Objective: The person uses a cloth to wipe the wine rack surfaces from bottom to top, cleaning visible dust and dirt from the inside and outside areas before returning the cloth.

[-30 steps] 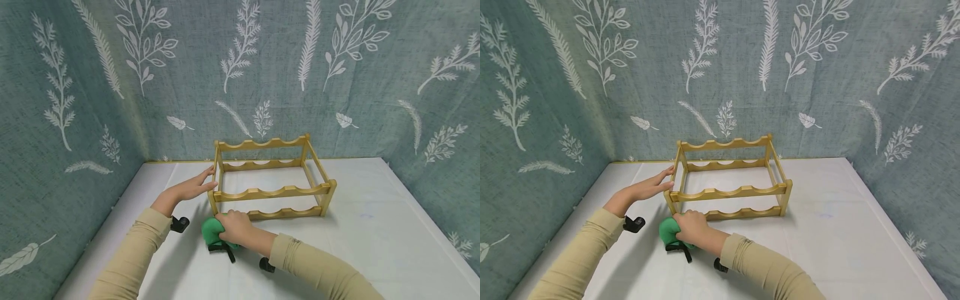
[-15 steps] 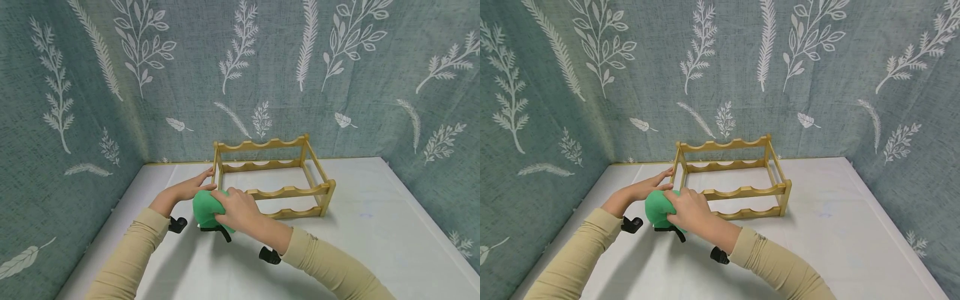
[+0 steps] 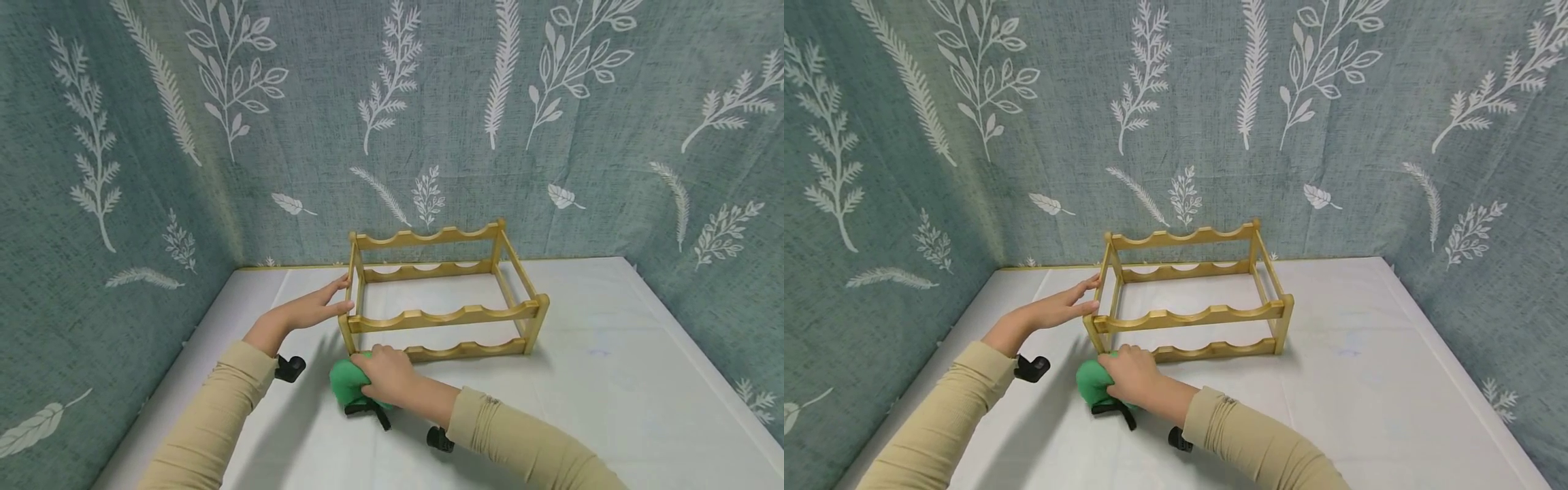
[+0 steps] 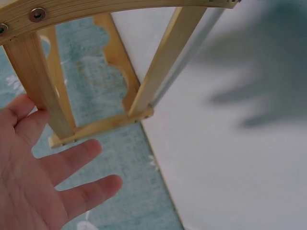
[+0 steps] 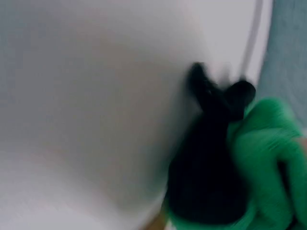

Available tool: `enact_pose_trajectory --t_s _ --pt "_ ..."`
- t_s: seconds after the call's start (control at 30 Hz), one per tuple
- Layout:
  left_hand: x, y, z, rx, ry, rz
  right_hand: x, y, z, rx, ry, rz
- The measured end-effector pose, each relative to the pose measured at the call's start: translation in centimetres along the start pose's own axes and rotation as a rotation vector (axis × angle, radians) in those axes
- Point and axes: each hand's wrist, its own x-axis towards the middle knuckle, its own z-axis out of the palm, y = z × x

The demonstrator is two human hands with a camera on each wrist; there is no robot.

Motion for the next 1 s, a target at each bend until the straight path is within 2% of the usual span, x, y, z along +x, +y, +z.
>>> enact_pose_trajectory --t_s 0.17,0.27,0.37,0.5,0.63,0.73,0.83,1.0 --pt "0.1 -0.2 0.1 -0.002 0.001 0.000 -0.5 0.7 -3.3 0.056 0.244 -0.026" --pt "0.2 -0.2 0.2 -0.004 0.013 0.003 -1.3 1.3 -5.5 0.089 0.330 -0.045" --pt "0.3 -0.4 0.4 -0.012 0.030 0.012 -2.2 2.1 -7.2 0.143 0.297 -0.033" --pt "0.4 -0.8 0.9 -0.049 0.049 0.038 -3.1 3.9 -10.0 0.277 0.228 0.046" --pt "0.3 -0.9 1.1 -0.067 0.077 0.042 -3.4 6.7 -13.9 0.364 0.262 0.120" --pt "0.1 -0.7 1.2 -0.038 0.101 0.029 -2.8 8.9 -16.7 0.385 0.280 0.153" --pt "-0.2 -0.4 1.4 0.000 0.113 0.019 -1.9 10.6 -18.7 0.386 0.263 0.186" --pt "-0.9 0.2 2.3 0.045 0.110 0.023 -0.5 12.4 -19.4 0.327 0.173 0.248"
